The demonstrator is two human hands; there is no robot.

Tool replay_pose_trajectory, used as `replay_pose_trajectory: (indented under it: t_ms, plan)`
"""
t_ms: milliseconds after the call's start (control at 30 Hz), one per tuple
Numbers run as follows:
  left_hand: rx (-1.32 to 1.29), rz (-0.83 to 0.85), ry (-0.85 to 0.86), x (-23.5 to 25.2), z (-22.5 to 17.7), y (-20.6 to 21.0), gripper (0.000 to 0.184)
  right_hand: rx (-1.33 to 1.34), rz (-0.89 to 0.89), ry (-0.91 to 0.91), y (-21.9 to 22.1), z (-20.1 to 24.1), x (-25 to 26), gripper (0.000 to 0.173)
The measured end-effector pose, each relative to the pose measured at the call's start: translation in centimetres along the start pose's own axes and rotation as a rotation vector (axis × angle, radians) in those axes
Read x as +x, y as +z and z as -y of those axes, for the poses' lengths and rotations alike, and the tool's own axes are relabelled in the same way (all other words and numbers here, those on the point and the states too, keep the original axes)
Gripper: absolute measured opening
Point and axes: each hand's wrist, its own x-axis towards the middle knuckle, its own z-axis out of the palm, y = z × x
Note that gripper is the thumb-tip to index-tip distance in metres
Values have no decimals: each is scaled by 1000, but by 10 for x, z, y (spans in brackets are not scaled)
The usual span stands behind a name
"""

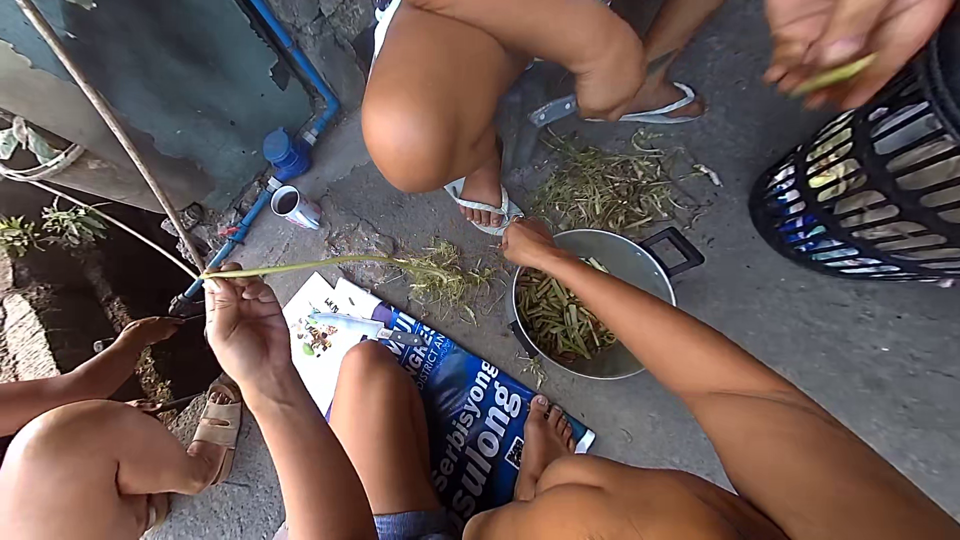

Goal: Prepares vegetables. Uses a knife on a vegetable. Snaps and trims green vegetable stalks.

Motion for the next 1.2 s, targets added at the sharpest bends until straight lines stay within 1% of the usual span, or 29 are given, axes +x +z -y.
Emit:
replay_pose_trajectory:
  t_ms: [67, 100, 167, 200, 300, 333, 367, 433, 533, 633, 733, 800, 833, 867, 900, 933, 967, 1000, 1033, 1067, 1100, 1133, 1200]
  plan:
    - [78, 37, -28, -3, 10, 4, 31, 25, 0, -57, -3, 4, 2, 22]
    - [115, 49, -44, -5, 18, 9, 30, 80, 9, -119, -8, 8, 1, 27]
    - [193, 91, -92, -10, 32, 22, 29, 286, 2, -278, -27, 23, -12, 39]
    - [214, 129, -120, -13, 39, 29, 28, 380, -22, -363, -38, 34, -24, 39]
    - [228, 226, -196, -19, 54, 49, 24, 612, -143, -652, -63, 68, -64, 23]
    - [231, 254, -212, -22, 58, 56, 23, 666, -172, -735, -69, 78, -76, 21]
    - [230, 287, -222, -23, 61, 61, 21, 707, -196, -795, -73, 88, -86, 20]
    - [244, 357, -219, -26, 66, 69, 17, 737, -246, -851, -77, 102, -101, 21]
    - [294, 388, -185, -30, 69, 79, 17, 736, -306, -844, -76, 110, -110, 18]
    - [355, 358, -153, -32, 72, 81, 16, 788, -284, -794, -76, 108, -109, 23]
    - [453, 336, -122, -30, 75, 76, 15, 847, -300, -790, -74, 103, -101, 26]
    - [654, 360, -59, -29, 78, 67, 14, 890, -320, -761, -76, 98, -99, 24]
    - [817, 402, -20, -28, 80, 60, 15, 919, -326, -743, -78, 96, -99, 22]
    - [1010, 470, 2, -27, 82, 52, 17, 957, -328, -726, -80, 93, -99, 18]
    - [1203, 559, -10, -27, 83, 45, 19, 1001, -321, -707, -82, 91, -99, 15]
    - [1367, 658, -88, -28, 84, 40, 22, 1048, -313, -687, -84, 89, -100, 13]
    - [1493, 750, -229, -29, 85, 38, 27, 1090, -302, -671, -85, 87, -100, 12]
    - [1586, 818, -377, -29, 86, 38, 37, 1128, -289, -656, -86, 86, -100, 11]
    - [1647, 840, -476, -31, 86, 40, 46, 1157, -276, -644, -87, 84, -100, 10]
    - [1649, 809, -468, -35, 87, 42, 51, 1176, -266, -634, -87, 83, -100, 10]
    - [1603, 748, -378, -40, 88, 43, 50, 1189, -260, -625, -87, 82, -100, 10]
    - [1528, 682, -248, -45, 91, 44, 47, 1195, -256, -617, -87, 81, -101, 9]
    - [1333, 580, -26, -53, 95, 54, 37, 1203, -249, -600, -86, 81, -103, 9]
